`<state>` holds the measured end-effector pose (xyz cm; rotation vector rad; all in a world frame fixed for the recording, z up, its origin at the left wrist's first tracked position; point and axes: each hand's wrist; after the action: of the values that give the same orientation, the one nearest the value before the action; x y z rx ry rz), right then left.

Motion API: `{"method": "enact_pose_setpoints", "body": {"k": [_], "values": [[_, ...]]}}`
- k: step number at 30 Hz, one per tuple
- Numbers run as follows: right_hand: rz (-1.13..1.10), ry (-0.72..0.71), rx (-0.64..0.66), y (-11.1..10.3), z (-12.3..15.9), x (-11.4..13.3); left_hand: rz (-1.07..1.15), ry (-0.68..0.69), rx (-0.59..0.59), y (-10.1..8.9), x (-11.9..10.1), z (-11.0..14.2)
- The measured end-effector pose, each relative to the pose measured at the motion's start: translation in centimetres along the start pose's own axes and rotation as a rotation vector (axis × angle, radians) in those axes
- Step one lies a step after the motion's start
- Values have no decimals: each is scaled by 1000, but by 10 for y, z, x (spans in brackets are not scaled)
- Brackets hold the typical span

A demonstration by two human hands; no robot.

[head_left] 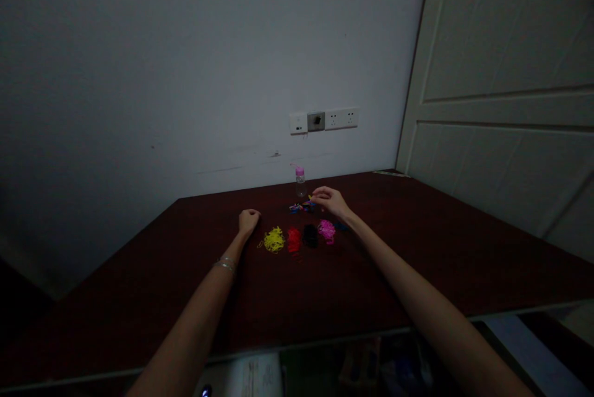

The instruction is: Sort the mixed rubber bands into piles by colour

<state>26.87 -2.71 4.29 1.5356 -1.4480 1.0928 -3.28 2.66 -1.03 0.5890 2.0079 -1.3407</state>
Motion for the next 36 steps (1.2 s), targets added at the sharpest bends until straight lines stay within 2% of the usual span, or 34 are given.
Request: {"method": "enact_pose_setpoints", "body": {"k": [4,12,16,20,23,26,33,36], "values": [[74,-105,132,21,5,-7,6,-8,-3,0,0,0],[363,-270,438,81,22,-14,24,-4,-10,2,1,-1],[438,-291,480,97,24,-14,17,17,-5,2,3,-2],[437,-294,495,99,21,-13,3,11,-6,1,1,-1],[382,-289,475,90,20,-10,-11,15,-6,0,0,1],[377,-299,361,70,18,-7,-24,13,5,1,-1,2],[444,-276,0,-15,15,-6,-66,22,24,2,-2,3],[490,-272,-97,-48,18,-11,-80,21,26,2,-5,5]]}}
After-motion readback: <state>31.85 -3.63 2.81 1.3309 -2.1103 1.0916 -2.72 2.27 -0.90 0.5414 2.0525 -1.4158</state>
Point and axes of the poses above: each hand's wrist, its own z-axis away from the middle knuckle, its own y-axis out of the palm, x = y × z, and after that the axes turned 3 degrees about z, right-handed
